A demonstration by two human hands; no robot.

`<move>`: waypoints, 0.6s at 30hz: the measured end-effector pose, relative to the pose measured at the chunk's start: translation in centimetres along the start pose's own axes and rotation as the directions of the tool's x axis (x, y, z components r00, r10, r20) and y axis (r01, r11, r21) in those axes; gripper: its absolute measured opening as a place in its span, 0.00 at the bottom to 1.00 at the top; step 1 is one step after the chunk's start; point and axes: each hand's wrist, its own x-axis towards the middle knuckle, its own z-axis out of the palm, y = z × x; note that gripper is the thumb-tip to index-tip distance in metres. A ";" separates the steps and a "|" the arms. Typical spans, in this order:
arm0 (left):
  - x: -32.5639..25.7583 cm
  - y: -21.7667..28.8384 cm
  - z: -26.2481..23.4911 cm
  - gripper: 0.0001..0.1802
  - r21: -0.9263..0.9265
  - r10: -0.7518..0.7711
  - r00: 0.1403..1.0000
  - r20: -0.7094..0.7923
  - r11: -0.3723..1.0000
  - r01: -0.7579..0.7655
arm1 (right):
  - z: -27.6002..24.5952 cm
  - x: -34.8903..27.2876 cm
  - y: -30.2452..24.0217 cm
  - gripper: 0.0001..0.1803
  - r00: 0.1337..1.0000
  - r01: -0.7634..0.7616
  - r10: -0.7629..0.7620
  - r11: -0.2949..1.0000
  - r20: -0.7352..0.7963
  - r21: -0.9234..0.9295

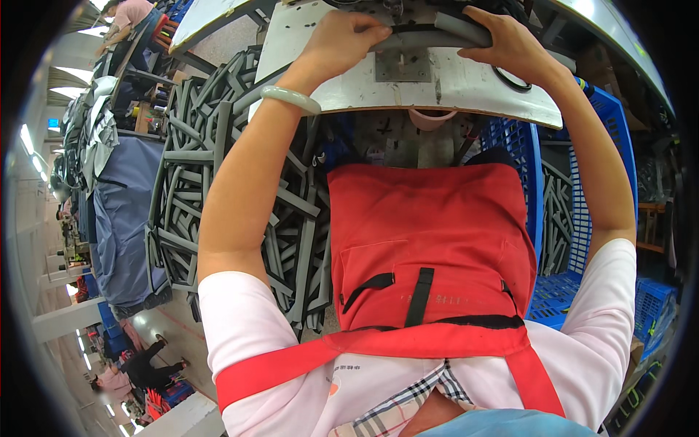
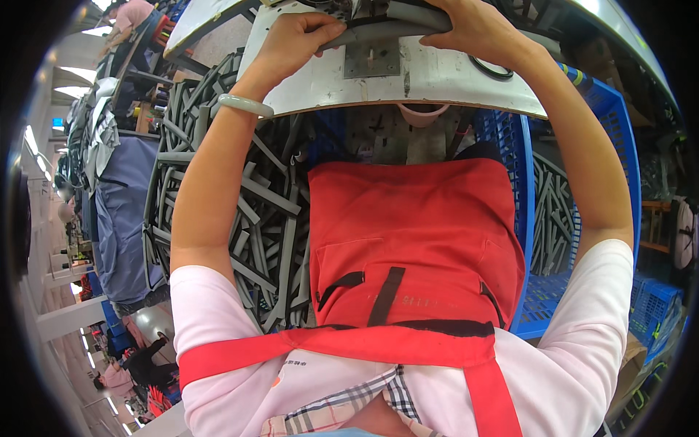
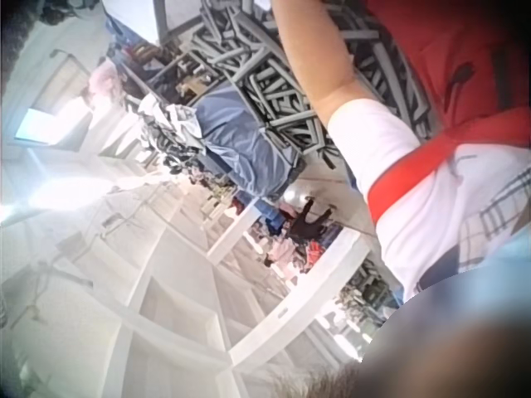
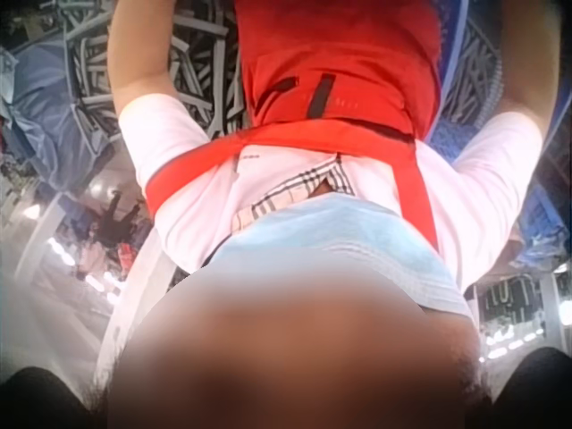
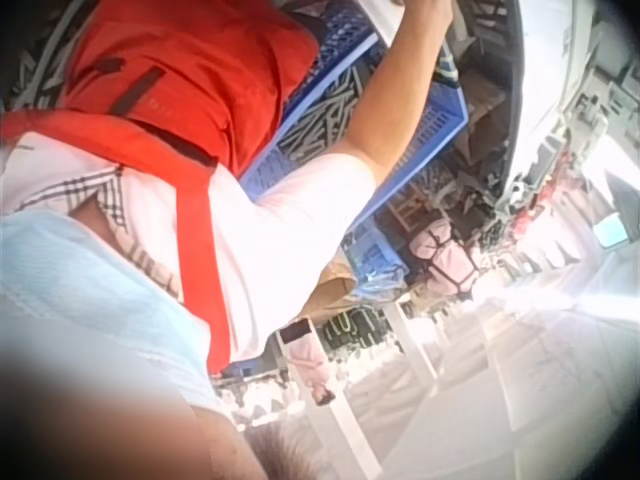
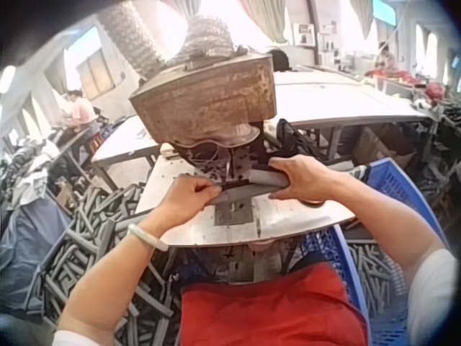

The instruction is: The recorder is assembling or processing grey tubular components at a factory workstation using a small jig or press.

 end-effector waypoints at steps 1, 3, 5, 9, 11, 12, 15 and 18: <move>0.1 -0.2 -0.2 0.18 0.018 0.017 1.000 -0.006 1.000 -0.017 | -0.7 0.2 -0.6 0.39 0.997 0.009 -0.005 0.998 0.073 -0.059; 0.9 0.4 -0.1 0.18 0.025 0.050 0.999 -0.005 0.998 -0.050 | -0.3 0.7 0.5 0.41 0.999 0.014 -0.013 0.999 0.048 -0.032; 2.2 1.2 -0.3 0.14 -0.011 -0.098 0.995 0.025 0.995 0.098 | 0.5 1.6 1.4 0.43 0.999 0.042 -0.043 0.999 -0.024 -0.027; 1.7 0.3 -0.9 0.16 -0.012 -0.125 0.992 -0.029 0.992 0.124 | 0.0 1.4 0.7 0.36 0.997 -0.032 0.030 0.999 -0.072 -0.021; 0.3 -0.7 -3.6 0.15 -0.245 0.311 0.935 -0.169 0.906 -0.345 | -1.5 0.1 0.2 0.32 0.984 -0.174 0.176 0.970 0.003 0.171; 0.0 0.4 -3.3 0.15 -0.252 0.311 0.935 -0.170 0.904 -0.346 | -1.2 -0.8 1.1 0.32 0.985 -0.160 0.169 0.968 -0.028 0.192; -1.8 2.9 -2.7 0.11 0.387 0.260 0.951 0.169 0.870 -0.307 | 3.6 -4.5 -3.6 0.26 0.955 0.274 -0.268 0.961 -0.124 0.030; -2.2 7.0 0.7 0.11 0.208 0.135 0.944 0.300 0.957 -0.203 | 7.3 -6.6 -13.3 0.14 0.664 0.680 -0.696 0.714 -0.272 -0.165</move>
